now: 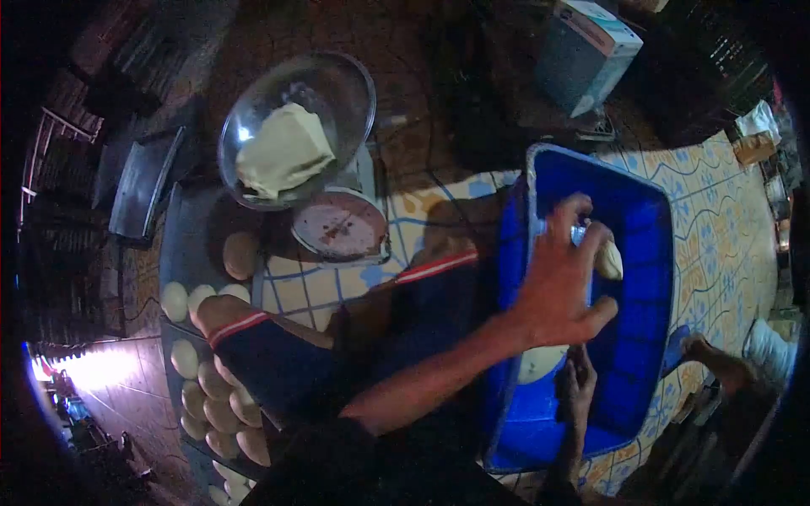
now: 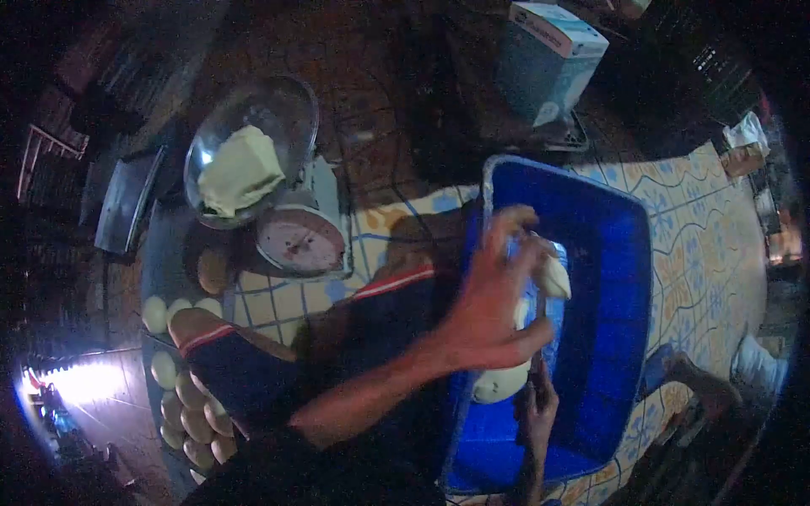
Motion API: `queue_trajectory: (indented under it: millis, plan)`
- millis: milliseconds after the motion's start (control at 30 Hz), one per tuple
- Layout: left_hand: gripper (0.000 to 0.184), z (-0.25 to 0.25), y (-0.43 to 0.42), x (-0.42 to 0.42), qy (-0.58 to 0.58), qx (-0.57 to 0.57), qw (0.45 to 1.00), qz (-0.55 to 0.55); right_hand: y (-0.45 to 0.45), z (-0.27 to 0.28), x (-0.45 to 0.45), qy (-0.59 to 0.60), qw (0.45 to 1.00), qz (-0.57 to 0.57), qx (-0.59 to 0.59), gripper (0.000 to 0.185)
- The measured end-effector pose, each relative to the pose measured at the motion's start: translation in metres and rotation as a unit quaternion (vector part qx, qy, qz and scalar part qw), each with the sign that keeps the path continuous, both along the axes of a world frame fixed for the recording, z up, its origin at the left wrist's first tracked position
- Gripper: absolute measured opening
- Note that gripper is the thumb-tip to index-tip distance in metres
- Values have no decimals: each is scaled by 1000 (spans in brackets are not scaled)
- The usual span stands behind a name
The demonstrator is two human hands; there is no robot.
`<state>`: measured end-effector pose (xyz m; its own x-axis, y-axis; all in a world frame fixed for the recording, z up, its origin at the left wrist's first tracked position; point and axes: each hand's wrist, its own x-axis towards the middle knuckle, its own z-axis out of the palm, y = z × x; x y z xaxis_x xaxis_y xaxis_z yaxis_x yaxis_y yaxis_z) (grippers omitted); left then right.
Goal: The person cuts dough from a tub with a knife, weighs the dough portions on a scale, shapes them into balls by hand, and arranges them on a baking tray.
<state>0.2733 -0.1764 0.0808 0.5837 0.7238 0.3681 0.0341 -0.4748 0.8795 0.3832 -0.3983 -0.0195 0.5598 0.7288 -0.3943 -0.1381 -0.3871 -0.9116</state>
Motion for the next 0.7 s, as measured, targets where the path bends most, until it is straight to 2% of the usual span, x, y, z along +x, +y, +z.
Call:
queue_trajectory:
  millis: [33,67,133,167,200,233,267,333,367,433,467,533,567,633,667,700]
  plan:
    - [57,28,17,-35,-4,46,999,15,11,-3,3,-51,998,4,20,45]
    - [55,43,35,-64,-23,55,997,43,16,-10,8,-49,998,9,26,45]
    - [54,55,77,-123,-41,76,993,81,38,-17,8,-148,985,82,-15,47]
    - [43,50,101,-153,-55,30,993,97,51,-7,1,-108,990,59,-63,45]
    - [44,43,122,-182,-70,-18,991,113,58,-12,0,-106,990,68,-56,45]
    - [48,40,130,-207,56,47,974,216,52,-17,5,-115,989,81,-49,45]
    - [53,28,145,-233,182,100,926,314,56,-27,9,-124,986,96,-51,44]
    - [51,20,154,-268,336,50,831,440,57,-41,13,-136,985,106,-25,43]
    - [51,12,155,-282,336,53,830,442,57,-43,13,-152,982,105,-24,44]
    - [47,-8,146,-305,301,148,715,614,52,-43,14,-172,980,96,-9,47]
    - [47,-14,143,-316,303,147,717,610,49,-44,15,-171,981,93,-13,47]
    - [38,-20,126,-326,105,116,743,651,42,-50,22,-176,980,86,36,48]
    - [38,-30,117,-320,106,112,745,649,33,-53,32,-173,980,90,40,45]
    - [16,-35,89,-276,-51,92,800,591,39,-40,33,-171,983,68,5,45]
    - [13,-42,77,-261,-56,80,832,546,40,-35,35,-168,984,47,-26,45]
    - [11,-49,65,-245,-62,68,862,499,28,-59,53,-163,985,47,-6,45]
